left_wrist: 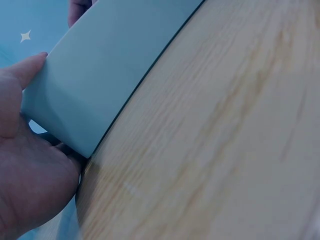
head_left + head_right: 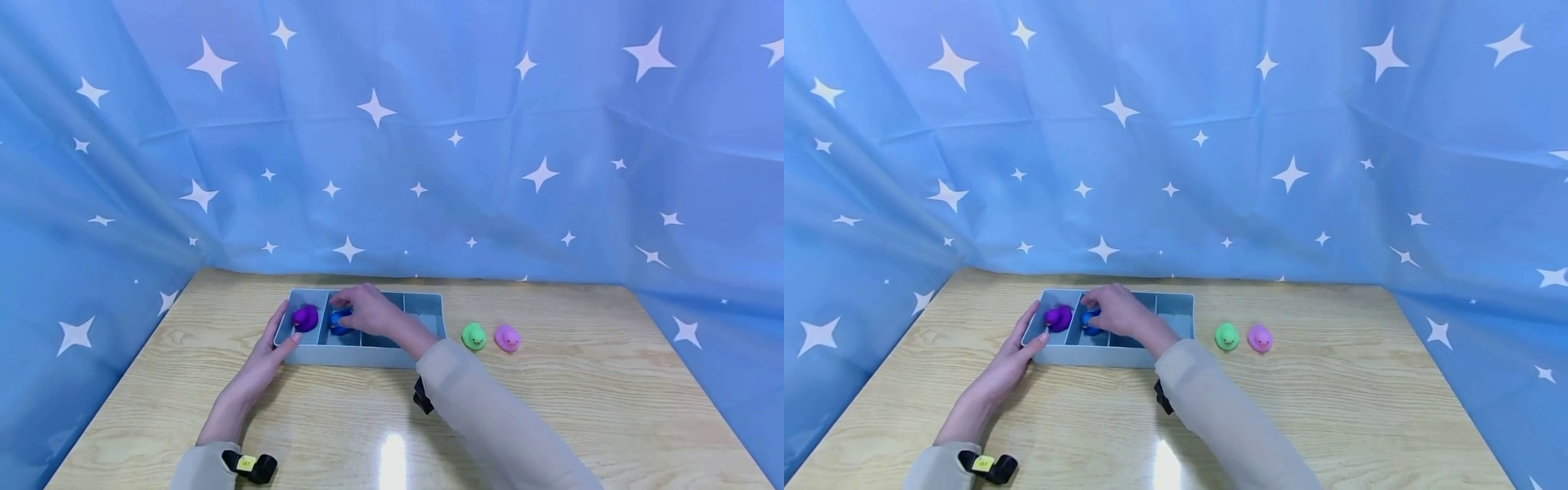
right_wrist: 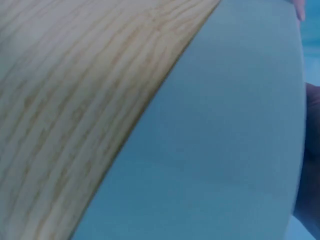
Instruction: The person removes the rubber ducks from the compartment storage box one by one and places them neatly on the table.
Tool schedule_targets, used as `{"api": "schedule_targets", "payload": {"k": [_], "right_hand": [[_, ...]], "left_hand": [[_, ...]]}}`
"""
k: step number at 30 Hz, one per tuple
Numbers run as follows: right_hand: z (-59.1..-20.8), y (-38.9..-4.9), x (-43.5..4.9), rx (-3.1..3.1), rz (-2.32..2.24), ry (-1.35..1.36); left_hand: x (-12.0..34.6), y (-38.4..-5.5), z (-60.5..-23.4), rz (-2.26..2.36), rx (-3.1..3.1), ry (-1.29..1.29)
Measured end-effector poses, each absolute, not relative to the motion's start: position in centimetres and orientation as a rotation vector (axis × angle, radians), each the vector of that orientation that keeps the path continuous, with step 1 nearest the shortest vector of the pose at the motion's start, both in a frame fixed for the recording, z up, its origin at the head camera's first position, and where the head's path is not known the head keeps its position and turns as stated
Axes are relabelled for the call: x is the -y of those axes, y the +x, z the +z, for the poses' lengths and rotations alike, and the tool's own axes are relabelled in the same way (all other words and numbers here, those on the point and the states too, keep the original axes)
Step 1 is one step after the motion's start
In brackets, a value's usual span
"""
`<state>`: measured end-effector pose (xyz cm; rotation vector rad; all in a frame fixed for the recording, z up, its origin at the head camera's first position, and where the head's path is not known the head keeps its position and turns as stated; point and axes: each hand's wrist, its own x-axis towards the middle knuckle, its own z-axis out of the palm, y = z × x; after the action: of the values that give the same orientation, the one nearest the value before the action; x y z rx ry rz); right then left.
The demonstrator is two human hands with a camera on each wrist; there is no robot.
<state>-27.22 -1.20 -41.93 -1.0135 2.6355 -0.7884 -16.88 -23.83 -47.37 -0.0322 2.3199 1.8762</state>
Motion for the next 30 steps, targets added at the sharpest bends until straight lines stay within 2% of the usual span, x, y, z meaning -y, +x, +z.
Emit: {"api": "schedule_targets", "payload": {"k": [9,30], "right_hand": [[-42.26,-27.14,1.55,-2.713,-0.642,-1.143],[-42.52,-27.59,1.72,-2.691,-0.499,-1.209]], "left_hand": [[23.78,-16.91,-47.23,1.880,-2.314,-0.043],[23.61,-16.82,-47.26,1.886,-2.313,-0.052]]}}
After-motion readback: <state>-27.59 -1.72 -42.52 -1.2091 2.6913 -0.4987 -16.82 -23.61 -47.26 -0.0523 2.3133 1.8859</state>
